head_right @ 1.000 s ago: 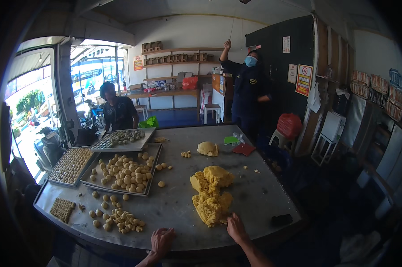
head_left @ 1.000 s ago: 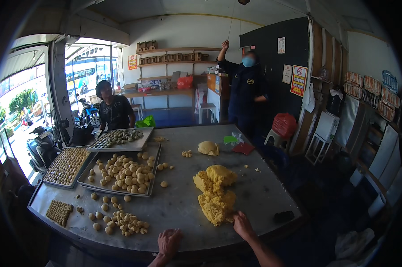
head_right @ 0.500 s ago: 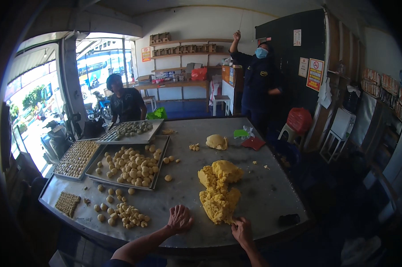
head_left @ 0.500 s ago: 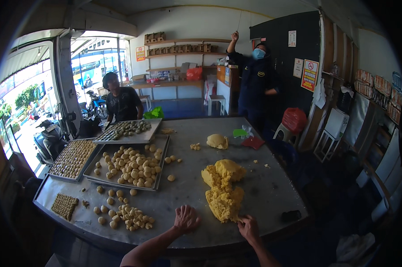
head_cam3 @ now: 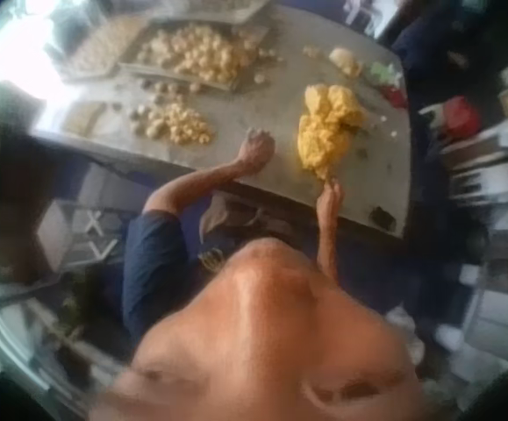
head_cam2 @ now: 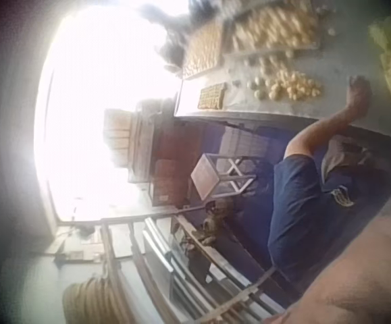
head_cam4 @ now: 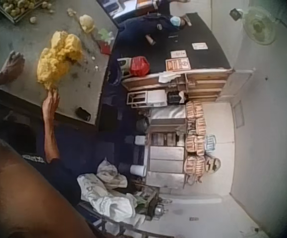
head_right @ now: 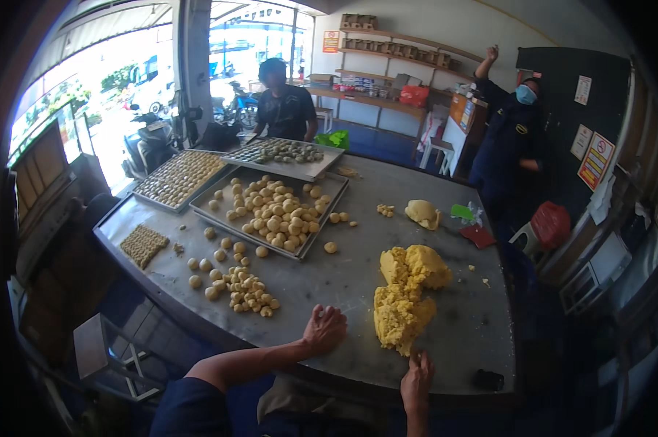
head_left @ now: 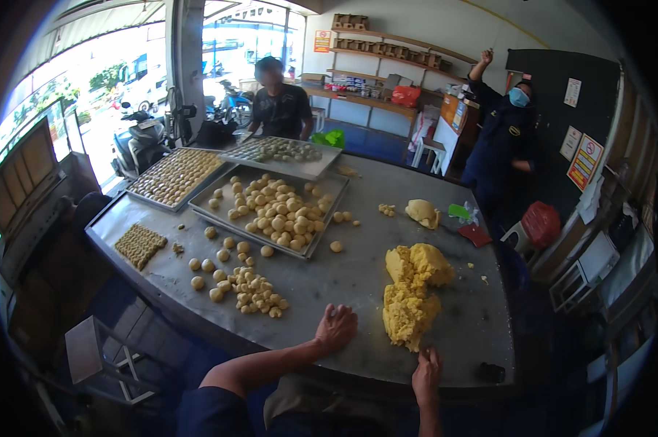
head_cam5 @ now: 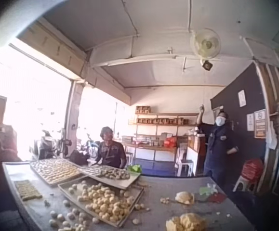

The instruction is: The person shapes portions of dough by hand on a metal table, places the shaped pieces onto a tray, and later uses a red scraper to gather and flatten more dough on the table.

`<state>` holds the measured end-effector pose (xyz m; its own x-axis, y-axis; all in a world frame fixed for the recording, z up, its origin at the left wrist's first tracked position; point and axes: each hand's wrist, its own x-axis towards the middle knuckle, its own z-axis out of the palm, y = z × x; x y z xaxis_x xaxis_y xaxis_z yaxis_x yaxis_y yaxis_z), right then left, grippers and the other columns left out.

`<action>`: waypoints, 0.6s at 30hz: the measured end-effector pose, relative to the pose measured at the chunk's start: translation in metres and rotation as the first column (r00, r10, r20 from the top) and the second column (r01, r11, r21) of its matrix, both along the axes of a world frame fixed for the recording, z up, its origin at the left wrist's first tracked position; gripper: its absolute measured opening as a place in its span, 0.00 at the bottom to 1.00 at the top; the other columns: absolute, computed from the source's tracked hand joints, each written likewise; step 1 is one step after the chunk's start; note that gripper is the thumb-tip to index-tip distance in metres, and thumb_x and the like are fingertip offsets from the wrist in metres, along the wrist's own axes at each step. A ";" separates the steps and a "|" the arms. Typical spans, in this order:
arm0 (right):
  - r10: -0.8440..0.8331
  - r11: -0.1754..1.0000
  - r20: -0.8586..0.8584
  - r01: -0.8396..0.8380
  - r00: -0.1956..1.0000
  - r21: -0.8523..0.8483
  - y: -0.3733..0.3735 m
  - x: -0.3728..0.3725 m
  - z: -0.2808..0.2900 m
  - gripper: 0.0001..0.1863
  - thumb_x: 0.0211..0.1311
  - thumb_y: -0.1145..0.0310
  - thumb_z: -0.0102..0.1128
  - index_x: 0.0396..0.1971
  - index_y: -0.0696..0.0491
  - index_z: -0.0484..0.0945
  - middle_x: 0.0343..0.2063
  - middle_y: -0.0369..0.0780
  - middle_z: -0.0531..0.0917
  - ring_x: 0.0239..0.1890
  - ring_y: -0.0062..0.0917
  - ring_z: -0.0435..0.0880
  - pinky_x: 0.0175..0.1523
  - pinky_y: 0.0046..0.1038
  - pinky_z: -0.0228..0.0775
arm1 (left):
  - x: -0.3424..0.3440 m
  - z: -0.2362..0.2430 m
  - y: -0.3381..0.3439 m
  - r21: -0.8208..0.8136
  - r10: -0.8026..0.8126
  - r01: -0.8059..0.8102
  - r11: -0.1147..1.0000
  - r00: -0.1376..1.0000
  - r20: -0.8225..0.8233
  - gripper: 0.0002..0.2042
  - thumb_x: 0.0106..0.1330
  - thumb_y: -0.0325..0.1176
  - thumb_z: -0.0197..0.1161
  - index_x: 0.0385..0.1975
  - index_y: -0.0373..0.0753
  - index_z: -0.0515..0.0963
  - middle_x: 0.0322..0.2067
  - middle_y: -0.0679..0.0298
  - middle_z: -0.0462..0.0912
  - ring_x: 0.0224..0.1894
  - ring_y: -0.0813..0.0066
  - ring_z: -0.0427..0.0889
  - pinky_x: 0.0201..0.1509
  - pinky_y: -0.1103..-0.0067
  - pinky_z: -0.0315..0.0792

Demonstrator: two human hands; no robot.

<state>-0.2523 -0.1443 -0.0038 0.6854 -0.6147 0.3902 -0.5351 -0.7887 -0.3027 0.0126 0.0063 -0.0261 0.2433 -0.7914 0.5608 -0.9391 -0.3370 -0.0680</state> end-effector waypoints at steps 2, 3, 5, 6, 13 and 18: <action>0.045 0.985 0.005 -0.046 0.999 0.167 -0.002 0.005 0.000 0.20 0.59 0.84 0.56 0.52 0.61 0.79 0.47 0.51 0.79 0.50 0.47 0.76 0.56 0.43 0.67 | -0.004 -0.002 0.002 -0.033 0.072 -0.076 0.997 0.989 -0.126 0.10 0.61 0.38 0.60 0.36 0.40 0.76 0.39 0.57 0.73 0.49 0.62 0.71 0.58 0.57 0.58; -0.011 0.979 0.026 0.005 1.000 0.202 0.000 0.005 0.004 0.20 0.57 0.84 0.58 0.52 0.60 0.79 0.46 0.50 0.79 0.49 0.47 0.76 0.55 0.42 0.68 | -0.007 -0.001 0.005 -0.038 0.118 -0.125 0.991 0.983 -0.140 0.10 0.61 0.38 0.60 0.36 0.39 0.76 0.40 0.57 0.73 0.49 0.61 0.71 0.58 0.57 0.58; -0.115 0.963 0.065 0.096 0.991 0.252 0.001 0.006 0.015 0.21 0.55 0.83 0.61 0.51 0.59 0.81 0.43 0.49 0.81 0.47 0.47 0.77 0.54 0.42 0.69 | -0.013 0.011 0.012 -0.065 0.217 -0.230 0.971 0.962 -0.164 0.10 0.60 0.36 0.60 0.37 0.39 0.76 0.40 0.57 0.73 0.49 0.61 0.71 0.58 0.57 0.58; -0.090 0.955 0.129 0.049 0.988 0.292 -0.006 0.001 0.014 0.20 0.51 0.82 0.65 0.47 0.58 0.83 0.39 0.49 0.82 0.44 0.47 0.78 0.50 0.42 0.71 | -0.022 0.016 0.019 -0.025 0.194 -0.199 0.980 0.971 -0.140 0.11 0.60 0.37 0.60 0.38 0.38 0.76 0.40 0.57 0.73 0.49 0.61 0.71 0.57 0.57 0.59; 0.124 0.992 -0.035 -0.123 0.992 0.037 -0.020 0.008 0.017 0.16 0.45 0.84 0.61 0.37 0.59 0.85 0.32 0.50 0.80 0.41 0.47 0.78 0.49 0.42 0.71 | -0.048 0.016 0.049 0.163 0.385 -0.352 0.922 0.786 -0.484 0.12 0.62 0.36 0.60 0.42 0.39 0.76 0.44 0.57 0.75 0.53 0.61 0.70 0.55 0.61 0.59; -0.013 0.972 -0.146 0.047 0.989 0.231 -0.033 -0.014 0.025 0.17 0.53 0.81 0.63 0.45 0.64 0.80 0.43 0.53 0.76 0.51 0.50 0.74 0.56 0.44 0.67 | -0.057 0.010 0.053 -0.217 0.035 -0.336 0.916 0.608 -0.794 0.11 0.70 0.38 0.58 0.45 0.39 0.78 0.38 0.60 0.82 0.48 0.64 0.79 0.56 0.66 0.65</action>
<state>-0.2668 -0.1778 0.0216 0.7030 -0.6985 0.1337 -0.6084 -0.6881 -0.3954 -0.0442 0.0592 -0.0163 0.8175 -0.4931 0.2976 -0.5062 -0.3686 0.7797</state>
